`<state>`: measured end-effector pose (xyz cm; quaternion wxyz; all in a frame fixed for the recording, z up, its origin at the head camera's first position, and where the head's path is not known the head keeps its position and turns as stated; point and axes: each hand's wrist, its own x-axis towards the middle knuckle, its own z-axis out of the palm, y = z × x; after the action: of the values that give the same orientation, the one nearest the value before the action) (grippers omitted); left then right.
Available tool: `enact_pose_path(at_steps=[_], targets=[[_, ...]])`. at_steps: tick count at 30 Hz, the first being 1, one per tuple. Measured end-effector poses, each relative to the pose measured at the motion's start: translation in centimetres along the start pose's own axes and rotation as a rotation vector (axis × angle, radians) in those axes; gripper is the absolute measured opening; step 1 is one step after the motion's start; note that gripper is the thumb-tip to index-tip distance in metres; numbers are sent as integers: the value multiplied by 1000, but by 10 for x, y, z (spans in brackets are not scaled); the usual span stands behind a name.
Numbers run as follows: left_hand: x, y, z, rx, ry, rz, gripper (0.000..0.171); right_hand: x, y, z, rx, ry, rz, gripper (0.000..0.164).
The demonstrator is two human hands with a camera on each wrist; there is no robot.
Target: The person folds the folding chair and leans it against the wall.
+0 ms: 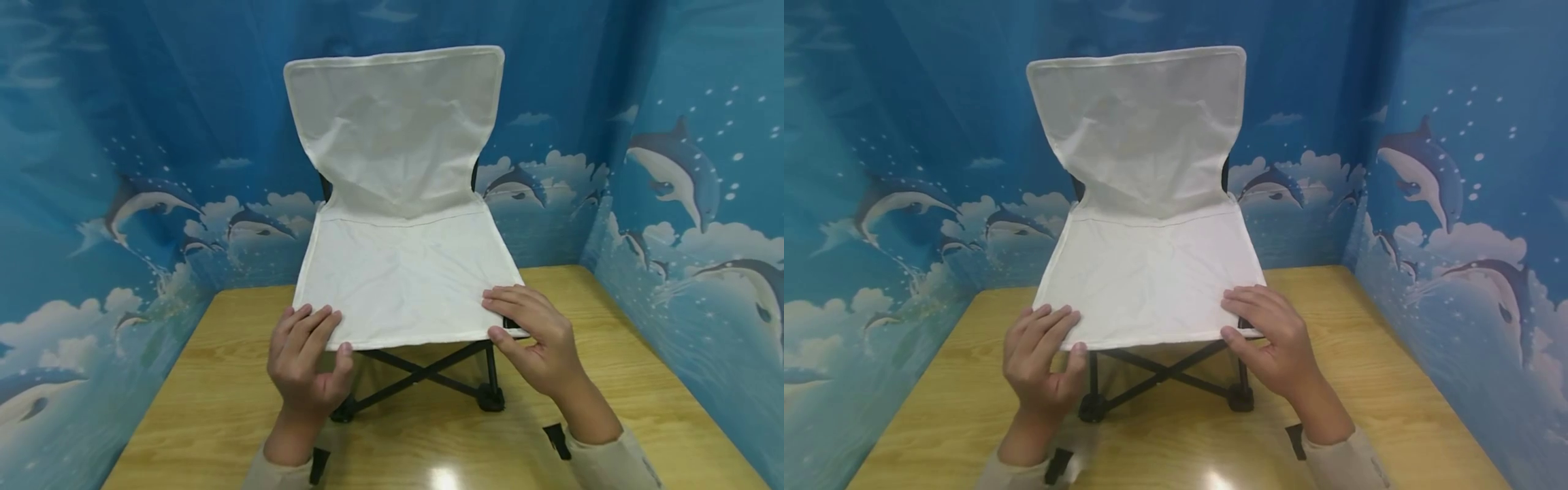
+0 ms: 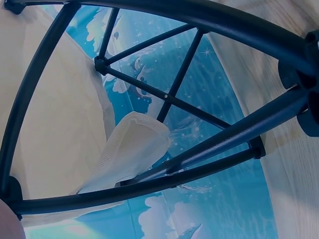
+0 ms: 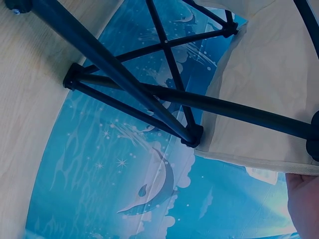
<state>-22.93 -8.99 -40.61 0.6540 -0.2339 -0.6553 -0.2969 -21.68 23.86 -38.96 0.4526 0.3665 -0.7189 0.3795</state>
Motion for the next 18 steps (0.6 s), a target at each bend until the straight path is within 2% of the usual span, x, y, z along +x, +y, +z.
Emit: enact_pose_path(at_steps=[13,18], targets=[[1,-1,-3,0,-34,7,42,-2,0,-2,-14,-21,-1,48],[6,-1,-9,2,-85,19,41,0,-2,-5,-27,-61,6,47]])
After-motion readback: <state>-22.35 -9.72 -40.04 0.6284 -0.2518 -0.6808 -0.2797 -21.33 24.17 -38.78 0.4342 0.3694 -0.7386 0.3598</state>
